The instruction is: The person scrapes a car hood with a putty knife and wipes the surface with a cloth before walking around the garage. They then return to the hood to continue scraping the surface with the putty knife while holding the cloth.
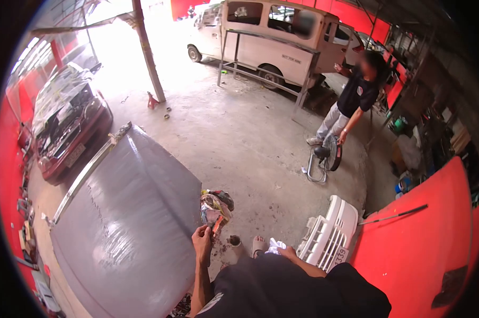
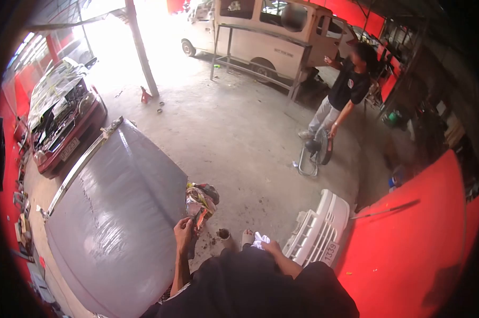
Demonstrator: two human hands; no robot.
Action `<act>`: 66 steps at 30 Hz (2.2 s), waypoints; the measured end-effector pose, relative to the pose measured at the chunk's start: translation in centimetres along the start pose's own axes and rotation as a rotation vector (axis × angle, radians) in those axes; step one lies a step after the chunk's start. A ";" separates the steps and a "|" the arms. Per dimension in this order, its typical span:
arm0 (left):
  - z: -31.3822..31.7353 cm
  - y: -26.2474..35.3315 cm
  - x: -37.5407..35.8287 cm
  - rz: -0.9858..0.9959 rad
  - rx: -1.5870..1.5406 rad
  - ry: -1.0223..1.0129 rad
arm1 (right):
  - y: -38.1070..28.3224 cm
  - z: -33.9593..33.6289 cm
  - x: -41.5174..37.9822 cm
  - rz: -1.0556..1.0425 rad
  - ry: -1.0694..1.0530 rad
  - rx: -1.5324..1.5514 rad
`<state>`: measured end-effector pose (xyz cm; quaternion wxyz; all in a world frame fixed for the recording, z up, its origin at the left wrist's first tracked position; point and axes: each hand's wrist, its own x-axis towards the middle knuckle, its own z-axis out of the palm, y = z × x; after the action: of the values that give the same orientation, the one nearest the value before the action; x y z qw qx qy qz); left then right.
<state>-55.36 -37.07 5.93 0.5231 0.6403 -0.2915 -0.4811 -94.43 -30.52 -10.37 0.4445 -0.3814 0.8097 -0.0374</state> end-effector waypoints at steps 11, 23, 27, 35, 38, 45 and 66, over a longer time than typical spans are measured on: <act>0.7 -0.3 -0.9 -0.019 0.055 -0.051 | 0.1 0.3 0.6 -0.021 -0.016 -0.017; -0.9 -1.5 -0.6 0.014 -0.065 -0.046 | 0.0 0.7 -0.1 -0.015 -0.050 0.003; -0.8 -0.7 -1.3 0.035 -0.032 -0.067 | 1.1 2.0 0.3 0.011 0.028 -0.007; -0.7 -0.7 -1.9 0.020 -0.018 -0.101 | 1.0 2.0 -2.2 0.021 0.095 0.010; -1.4 -1.5 -1.6 0.033 0.013 -0.140 | 0.3 1.0 -4.1 0.049 0.030 0.024; -1.0 -1.2 -2.4 0.069 0.005 -0.173 | 2.1 1.2 -5.2 0.160 0.189 0.067; 2.6 -4.2 -7.9 -0.135 -0.074 0.649 | -7.7 -7.2 15.0 -0.343 -0.118 -0.180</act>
<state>-61.19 -29.96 4.43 0.5785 0.7586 -0.0490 -0.2956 -99.99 -47.75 -13.33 0.4425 -0.5534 0.7054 -0.0174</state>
